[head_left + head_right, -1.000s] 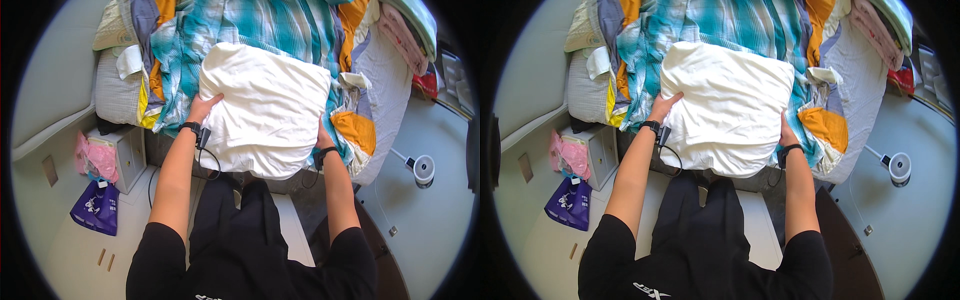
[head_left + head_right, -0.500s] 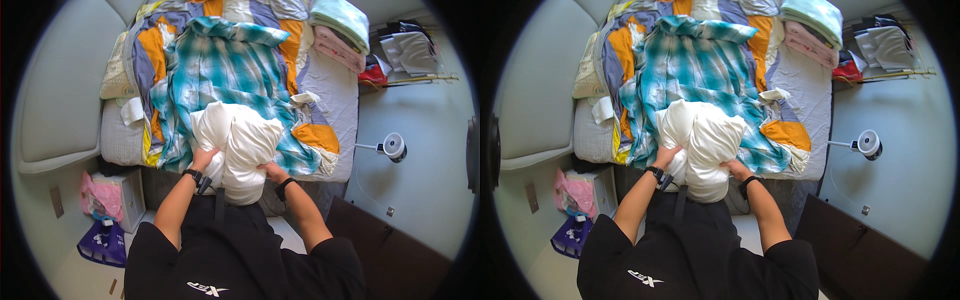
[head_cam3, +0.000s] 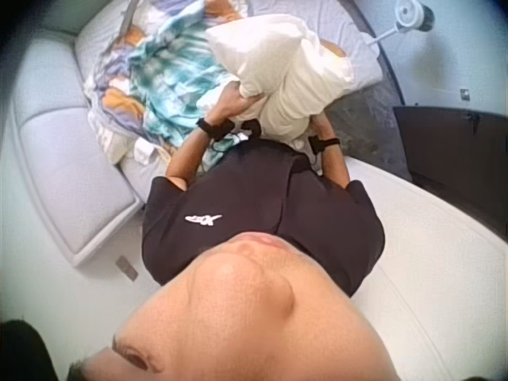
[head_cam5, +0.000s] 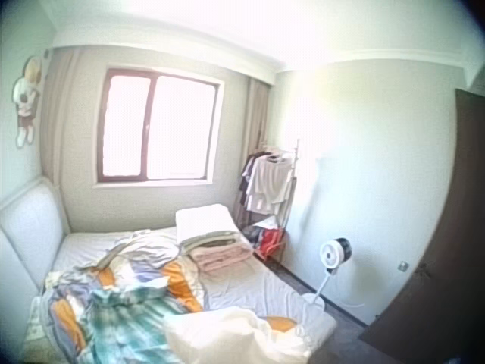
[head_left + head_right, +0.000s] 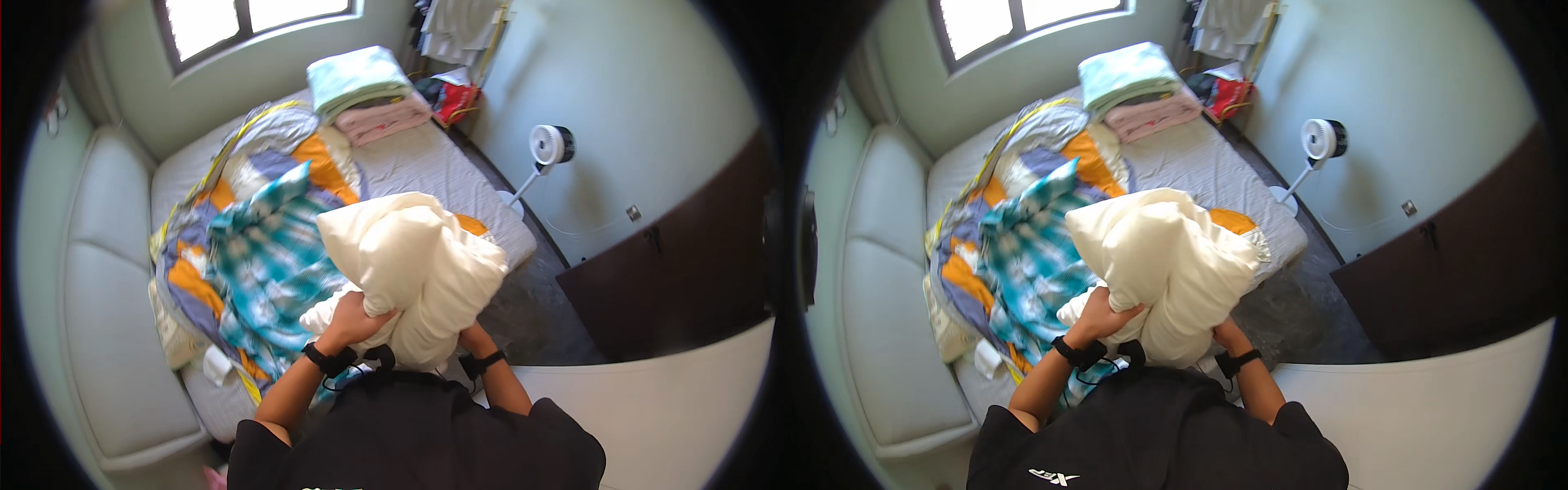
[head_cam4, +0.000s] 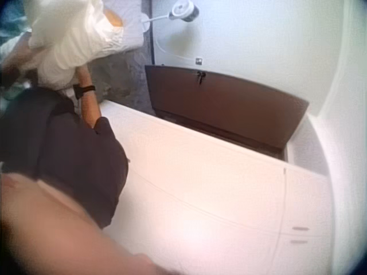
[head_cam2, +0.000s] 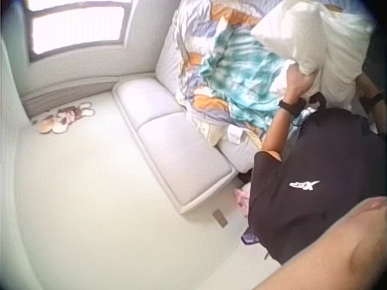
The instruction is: The person folds a white comforter and places it on a stack of linens, then shakes out a green and white plaid duvet cover to spread it over the bed.
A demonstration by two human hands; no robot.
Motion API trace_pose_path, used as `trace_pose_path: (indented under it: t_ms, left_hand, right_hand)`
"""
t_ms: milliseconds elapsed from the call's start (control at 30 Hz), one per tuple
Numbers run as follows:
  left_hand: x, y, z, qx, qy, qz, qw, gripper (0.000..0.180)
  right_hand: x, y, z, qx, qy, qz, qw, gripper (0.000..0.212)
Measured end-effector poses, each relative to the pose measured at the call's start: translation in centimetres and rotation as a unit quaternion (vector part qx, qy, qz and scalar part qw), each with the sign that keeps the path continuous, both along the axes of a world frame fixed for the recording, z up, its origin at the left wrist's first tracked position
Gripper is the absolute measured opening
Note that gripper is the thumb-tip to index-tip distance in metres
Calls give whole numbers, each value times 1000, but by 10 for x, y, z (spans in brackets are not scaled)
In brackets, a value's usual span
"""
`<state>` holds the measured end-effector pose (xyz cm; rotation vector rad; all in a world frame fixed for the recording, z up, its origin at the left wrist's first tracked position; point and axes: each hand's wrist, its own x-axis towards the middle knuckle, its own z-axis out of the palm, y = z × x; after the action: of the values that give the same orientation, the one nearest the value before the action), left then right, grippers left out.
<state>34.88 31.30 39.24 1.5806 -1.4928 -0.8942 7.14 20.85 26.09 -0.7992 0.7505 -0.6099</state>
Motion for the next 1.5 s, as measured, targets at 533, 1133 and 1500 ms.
trace_pose_path:
  t_ms: [533,1133,1500]
  left_hand:
    - [-246,-148,34,26,76,-321,944,59]
    - [-447,-400,13,7,183,-422,888,61]
    - [-533,-616,20,-119,162,-478,855,40]
  right_hand:
    - [-298,42,114,-274,130,-287,909,68]
    - [-446,-126,114,-160,299,-387,857,59]
    - [-505,-295,151,-168,325,-387,846,57]
